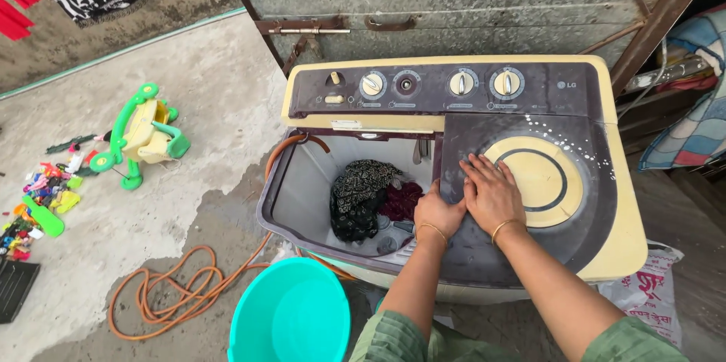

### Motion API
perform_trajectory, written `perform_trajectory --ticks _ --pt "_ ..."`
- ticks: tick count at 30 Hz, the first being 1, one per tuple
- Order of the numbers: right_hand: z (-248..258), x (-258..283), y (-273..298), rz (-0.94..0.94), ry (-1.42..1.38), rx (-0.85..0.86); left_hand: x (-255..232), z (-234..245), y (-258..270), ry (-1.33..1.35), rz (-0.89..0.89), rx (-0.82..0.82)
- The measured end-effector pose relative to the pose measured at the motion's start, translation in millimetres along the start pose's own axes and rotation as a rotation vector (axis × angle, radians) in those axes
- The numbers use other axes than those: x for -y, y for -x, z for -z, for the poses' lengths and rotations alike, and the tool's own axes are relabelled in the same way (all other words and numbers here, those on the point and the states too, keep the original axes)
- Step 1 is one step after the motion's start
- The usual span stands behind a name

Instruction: Washing and rinsing clothes using a semi-automatic washing machine and buckets.

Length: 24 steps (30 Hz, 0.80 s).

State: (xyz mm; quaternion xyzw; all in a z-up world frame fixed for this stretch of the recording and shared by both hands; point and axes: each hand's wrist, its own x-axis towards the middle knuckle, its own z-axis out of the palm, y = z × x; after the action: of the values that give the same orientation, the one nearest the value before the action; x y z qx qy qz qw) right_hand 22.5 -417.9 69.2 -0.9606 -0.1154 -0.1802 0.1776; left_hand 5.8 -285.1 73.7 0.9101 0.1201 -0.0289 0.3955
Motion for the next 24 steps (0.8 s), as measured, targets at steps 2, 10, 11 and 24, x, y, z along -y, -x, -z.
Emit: perform_trajectory --ticks 2,10,11,24 --pt "1 0 1 0.005 -0.005 -0.001 0 1 1 0.000 0.012 0.000" --pt "8 4 1 -0.013 -0.020 0.028 63 -20 0 0.567 -0.140 0.258" --pt "10 4 0 -0.015 -0.019 0.023 64 -11 8 0.565 -0.145 0.260" --pt "15 9 3 0.042 -0.029 -0.074 63 38 32 0.062 -0.075 0.402"
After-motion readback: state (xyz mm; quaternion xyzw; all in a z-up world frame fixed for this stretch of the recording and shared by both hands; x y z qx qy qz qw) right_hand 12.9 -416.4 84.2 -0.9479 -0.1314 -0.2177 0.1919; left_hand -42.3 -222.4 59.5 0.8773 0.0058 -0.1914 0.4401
